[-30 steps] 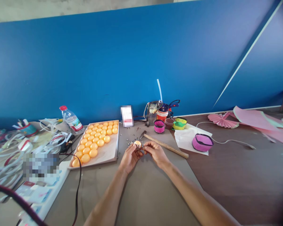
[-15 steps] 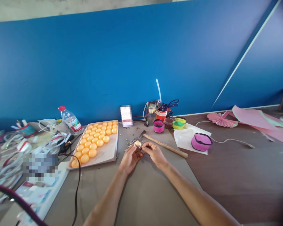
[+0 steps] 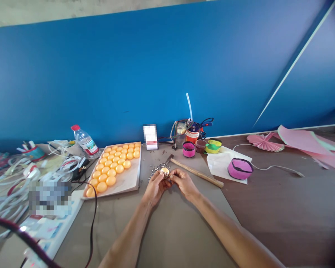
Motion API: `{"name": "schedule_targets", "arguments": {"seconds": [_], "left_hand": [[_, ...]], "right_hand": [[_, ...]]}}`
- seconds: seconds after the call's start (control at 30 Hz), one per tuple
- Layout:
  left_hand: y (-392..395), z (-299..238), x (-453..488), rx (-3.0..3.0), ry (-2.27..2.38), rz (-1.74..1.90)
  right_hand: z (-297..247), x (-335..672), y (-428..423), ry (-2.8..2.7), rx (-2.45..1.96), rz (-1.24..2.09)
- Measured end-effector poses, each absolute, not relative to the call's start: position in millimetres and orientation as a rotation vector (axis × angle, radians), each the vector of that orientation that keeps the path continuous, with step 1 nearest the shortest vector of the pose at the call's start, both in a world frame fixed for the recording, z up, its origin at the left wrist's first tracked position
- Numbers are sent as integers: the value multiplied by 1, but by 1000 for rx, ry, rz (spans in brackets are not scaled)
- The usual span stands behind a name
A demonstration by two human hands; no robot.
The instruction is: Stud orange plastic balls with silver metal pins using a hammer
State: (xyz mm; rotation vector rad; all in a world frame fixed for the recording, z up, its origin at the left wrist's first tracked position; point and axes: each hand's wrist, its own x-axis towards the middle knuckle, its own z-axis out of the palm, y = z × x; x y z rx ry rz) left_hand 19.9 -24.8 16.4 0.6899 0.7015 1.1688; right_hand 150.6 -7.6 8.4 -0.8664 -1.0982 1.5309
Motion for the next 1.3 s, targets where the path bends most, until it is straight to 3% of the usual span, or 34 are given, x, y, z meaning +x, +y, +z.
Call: {"name": "schedule_targets", "arguments": {"seconds": [0.67, 0.77, 0.87, 0.93, 1.07, 1.3], "left_hand": [[-23, 13, 19, 708, 662, 1173], [-17, 12, 12, 567, 628, 1181], [-13, 12, 6, 476, 616, 1239], [-13, 13, 4, 460, 600, 1248], [-15, 15, 6, 474, 582, 1232], [-12, 11, 1, 444, 560, 1278]], "right_hand": [[7, 152, -3, -1072, -818, 1608], [13, 164, 3, -1331, -967, 1232], [10, 184, 9, -1603, -1319, 477], [4, 195, 14, -1788, -1583, 144], [-5, 207, 24, -2019, -1929, 3], [-6, 207, 27, -2086, -1862, -71]]}}
